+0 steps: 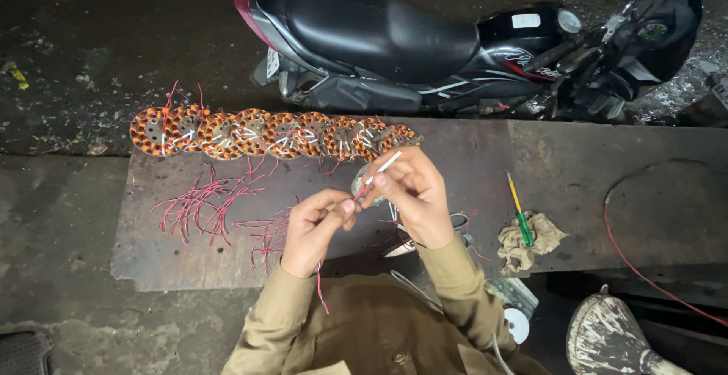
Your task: The person repeatedly picks up small white cylindrical objects and red wires from a workbench. They insert the wires into the cylinders and place the assembled units into a perforated orange tray. The process is repeated continuously throughout the clip.
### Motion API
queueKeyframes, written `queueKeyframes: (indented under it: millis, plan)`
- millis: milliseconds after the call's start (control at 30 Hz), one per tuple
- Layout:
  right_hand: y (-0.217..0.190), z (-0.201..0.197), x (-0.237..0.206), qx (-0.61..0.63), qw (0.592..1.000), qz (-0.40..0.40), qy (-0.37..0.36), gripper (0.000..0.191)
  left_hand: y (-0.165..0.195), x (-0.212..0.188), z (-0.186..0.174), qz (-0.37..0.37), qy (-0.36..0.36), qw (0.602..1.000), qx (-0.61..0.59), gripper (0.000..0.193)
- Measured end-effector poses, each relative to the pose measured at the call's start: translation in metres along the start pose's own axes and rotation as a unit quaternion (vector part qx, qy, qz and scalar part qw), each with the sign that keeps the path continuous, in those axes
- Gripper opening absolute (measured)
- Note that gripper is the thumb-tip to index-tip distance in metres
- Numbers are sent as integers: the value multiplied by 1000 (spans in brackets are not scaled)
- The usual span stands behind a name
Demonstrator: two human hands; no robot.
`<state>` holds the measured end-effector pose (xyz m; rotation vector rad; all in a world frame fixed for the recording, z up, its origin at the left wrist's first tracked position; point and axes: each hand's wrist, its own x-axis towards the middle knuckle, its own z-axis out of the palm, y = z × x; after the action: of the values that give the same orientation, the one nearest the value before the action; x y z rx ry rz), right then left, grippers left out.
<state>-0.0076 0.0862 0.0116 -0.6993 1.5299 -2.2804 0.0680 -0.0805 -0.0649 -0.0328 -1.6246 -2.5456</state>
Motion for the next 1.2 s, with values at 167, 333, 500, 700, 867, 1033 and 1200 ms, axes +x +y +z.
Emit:
queueKeyframes:
  millis: [167, 333, 500, 700, 867, 1033, 1200]
  plan:
    - [-2, 0, 1, -11, 1000, 3, -12, 15, 0, 1, -1, -8, 16, 1000, -8, 14]
    - [-3, -1, 1, -7, 1000, -5, -15, 15, 0, 1, 1, -10, 6, 1000, -22, 13]
    - [-3, -1, 2, -10, 1000, 2, -12, 17, 0, 0, 0, -13, 5, 999, -32, 13]
    - [-3, -7, 2, -1, 1000, 27, -12, 13, 0, 1, 0, -3, 12, 998, -61, 13]
    - [-4, -11, 1, -33, 997, 61, -13, 8, 3, 2, 0, 2, 21, 1000, 20, 13]
    - [-12, -11, 1, -87, 993, 75, -24, 6, 10, 2, -3, -9, 32, 996, 82, 12]
    - [-28, -9, 1, -99, 994, 45, -26, 12, 21, 2, -1, -3, 38, 994, 102, 9]
